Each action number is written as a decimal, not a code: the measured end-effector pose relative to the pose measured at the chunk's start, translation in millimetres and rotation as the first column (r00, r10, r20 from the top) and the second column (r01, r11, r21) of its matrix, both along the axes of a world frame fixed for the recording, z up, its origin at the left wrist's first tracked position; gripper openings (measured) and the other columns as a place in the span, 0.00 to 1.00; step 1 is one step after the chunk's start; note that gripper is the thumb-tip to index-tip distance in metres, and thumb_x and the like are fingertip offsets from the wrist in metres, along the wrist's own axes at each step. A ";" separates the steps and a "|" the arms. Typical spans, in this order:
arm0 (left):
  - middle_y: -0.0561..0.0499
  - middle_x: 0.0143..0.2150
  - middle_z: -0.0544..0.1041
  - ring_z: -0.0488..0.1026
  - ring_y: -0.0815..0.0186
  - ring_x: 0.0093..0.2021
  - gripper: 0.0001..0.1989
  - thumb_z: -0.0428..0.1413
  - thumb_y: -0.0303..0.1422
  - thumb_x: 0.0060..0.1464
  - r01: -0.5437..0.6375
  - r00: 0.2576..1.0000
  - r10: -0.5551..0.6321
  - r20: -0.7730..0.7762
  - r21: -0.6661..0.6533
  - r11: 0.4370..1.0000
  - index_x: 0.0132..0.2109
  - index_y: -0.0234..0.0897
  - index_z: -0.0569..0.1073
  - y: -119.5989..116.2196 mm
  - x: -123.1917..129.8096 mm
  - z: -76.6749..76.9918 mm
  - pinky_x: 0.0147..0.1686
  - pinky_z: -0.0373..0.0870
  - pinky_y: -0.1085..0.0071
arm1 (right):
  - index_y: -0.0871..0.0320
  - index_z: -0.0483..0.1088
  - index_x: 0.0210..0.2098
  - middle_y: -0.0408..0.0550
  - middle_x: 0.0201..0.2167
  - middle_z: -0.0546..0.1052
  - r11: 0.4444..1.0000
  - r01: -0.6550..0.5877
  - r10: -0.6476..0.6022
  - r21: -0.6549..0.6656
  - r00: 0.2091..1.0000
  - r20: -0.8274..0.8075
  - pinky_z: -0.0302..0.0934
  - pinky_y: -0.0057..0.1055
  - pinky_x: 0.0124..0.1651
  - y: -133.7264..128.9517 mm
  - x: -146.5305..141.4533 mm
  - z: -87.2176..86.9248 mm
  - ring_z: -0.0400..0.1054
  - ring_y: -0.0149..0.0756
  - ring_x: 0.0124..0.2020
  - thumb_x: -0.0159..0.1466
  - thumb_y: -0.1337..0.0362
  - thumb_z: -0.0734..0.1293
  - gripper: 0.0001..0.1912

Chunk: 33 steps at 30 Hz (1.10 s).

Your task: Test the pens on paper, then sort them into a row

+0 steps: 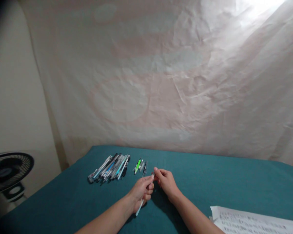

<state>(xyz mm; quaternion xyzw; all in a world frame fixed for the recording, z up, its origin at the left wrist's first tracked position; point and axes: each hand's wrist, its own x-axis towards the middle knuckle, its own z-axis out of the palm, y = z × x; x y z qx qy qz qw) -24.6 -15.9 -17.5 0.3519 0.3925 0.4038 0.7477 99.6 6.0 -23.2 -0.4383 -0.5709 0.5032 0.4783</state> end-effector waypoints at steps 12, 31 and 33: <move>0.53 0.23 0.64 0.56 0.80 0.17 0.08 0.51 0.29 0.51 -0.136 0.990 0.136 0.020 0.005 0.991 0.38 0.28 0.70 -1.8 -0.5 -4.1 0.14 0.46 0.83 | 0.62 0.69 0.27 0.40 0.16 0.66 0.974 0.193 -0.202 -0.119 0.977 -0.067 0.49 0.22 0.16 35.4 4.5 -10.2 0.54 0.23 0.13 0.53 0.49 0.61 0.20; 0.53 0.25 0.65 0.61 0.77 0.20 0.07 0.49 0.28 0.53 -0.260 0.943 0.265 0.204 -0.051 0.964 0.40 0.31 0.66 3.2 -4.6 -10.4 0.20 0.55 0.80 | 0.62 0.66 0.38 0.44 0.33 0.71 0.982 0.159 -0.105 -0.105 0.911 0.400 0.64 0.29 0.32 139.1 -34.3 -27.0 0.67 0.28 0.30 0.62 0.61 0.59 0.10; 0.53 0.25 0.65 0.61 0.77 0.20 0.07 0.49 0.28 0.53 -0.265 0.940 0.271 0.205 -0.058 0.963 0.40 0.31 0.66 3.7 -4.4 -9.5 0.20 0.55 0.80 | 0.63 0.67 0.34 0.44 0.29 0.72 0.980 0.169 -0.117 -0.101 0.913 0.392 0.63 0.27 0.30 138.3 -33.7 -25.5 0.66 0.27 0.26 0.60 0.61 0.61 0.10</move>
